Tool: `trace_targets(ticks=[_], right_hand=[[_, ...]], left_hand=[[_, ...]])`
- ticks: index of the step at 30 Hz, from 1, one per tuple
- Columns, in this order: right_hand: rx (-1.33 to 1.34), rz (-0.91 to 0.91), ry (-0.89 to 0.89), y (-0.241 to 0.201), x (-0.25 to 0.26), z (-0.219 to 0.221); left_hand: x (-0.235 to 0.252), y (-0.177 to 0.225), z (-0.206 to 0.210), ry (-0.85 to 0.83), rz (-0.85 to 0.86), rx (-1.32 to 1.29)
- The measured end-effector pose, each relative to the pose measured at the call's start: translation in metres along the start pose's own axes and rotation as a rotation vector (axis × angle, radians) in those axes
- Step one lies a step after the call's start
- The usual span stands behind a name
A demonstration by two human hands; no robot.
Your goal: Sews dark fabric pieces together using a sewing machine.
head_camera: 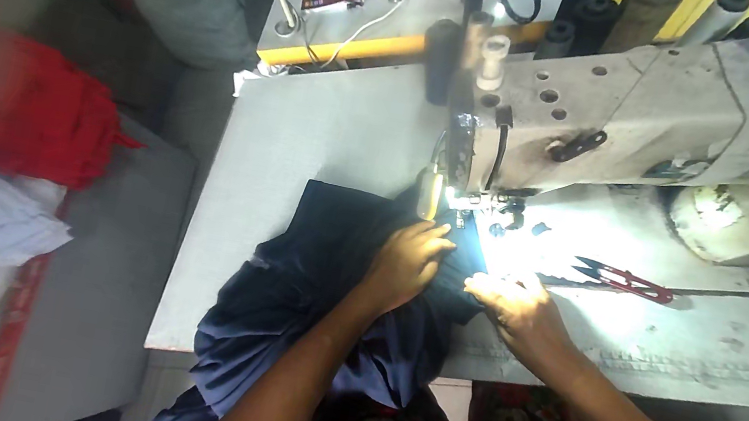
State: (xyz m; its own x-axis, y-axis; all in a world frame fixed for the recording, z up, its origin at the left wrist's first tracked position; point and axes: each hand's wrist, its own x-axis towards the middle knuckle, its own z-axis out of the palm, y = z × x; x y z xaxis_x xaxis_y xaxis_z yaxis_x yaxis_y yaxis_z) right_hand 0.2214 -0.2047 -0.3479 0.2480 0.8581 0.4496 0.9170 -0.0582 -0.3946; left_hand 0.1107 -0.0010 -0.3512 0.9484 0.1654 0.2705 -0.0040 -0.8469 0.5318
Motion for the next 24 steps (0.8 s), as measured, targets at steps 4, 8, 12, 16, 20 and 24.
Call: trace_targets(ticks=[4,8,12,16,20,24], right_hand=[[0.012,0.007,0.013,0.002,0.002,0.003],[0.026,0.021,0.029,0.003,0.005,0.006],[0.028,0.048,0.034,0.003,0.008,0.010],[0.021,0.046,0.065,0.006,0.009,0.015],[0.028,0.070,0.052,0.009,0.009,0.017],[0.012,0.073,0.046,0.012,0.008,0.017]], left_hand=[[0.006,0.001,-0.005,-0.020,-0.019,0.009],[0.010,-0.003,-0.007,-0.018,-0.027,0.019],[0.014,-0.005,-0.008,-0.026,-0.067,0.022],[0.016,-0.008,-0.006,-0.004,-0.086,0.024],[0.020,-0.005,-0.006,0.016,-0.110,0.098],[0.026,-0.006,0.000,0.048,-0.124,0.176]])
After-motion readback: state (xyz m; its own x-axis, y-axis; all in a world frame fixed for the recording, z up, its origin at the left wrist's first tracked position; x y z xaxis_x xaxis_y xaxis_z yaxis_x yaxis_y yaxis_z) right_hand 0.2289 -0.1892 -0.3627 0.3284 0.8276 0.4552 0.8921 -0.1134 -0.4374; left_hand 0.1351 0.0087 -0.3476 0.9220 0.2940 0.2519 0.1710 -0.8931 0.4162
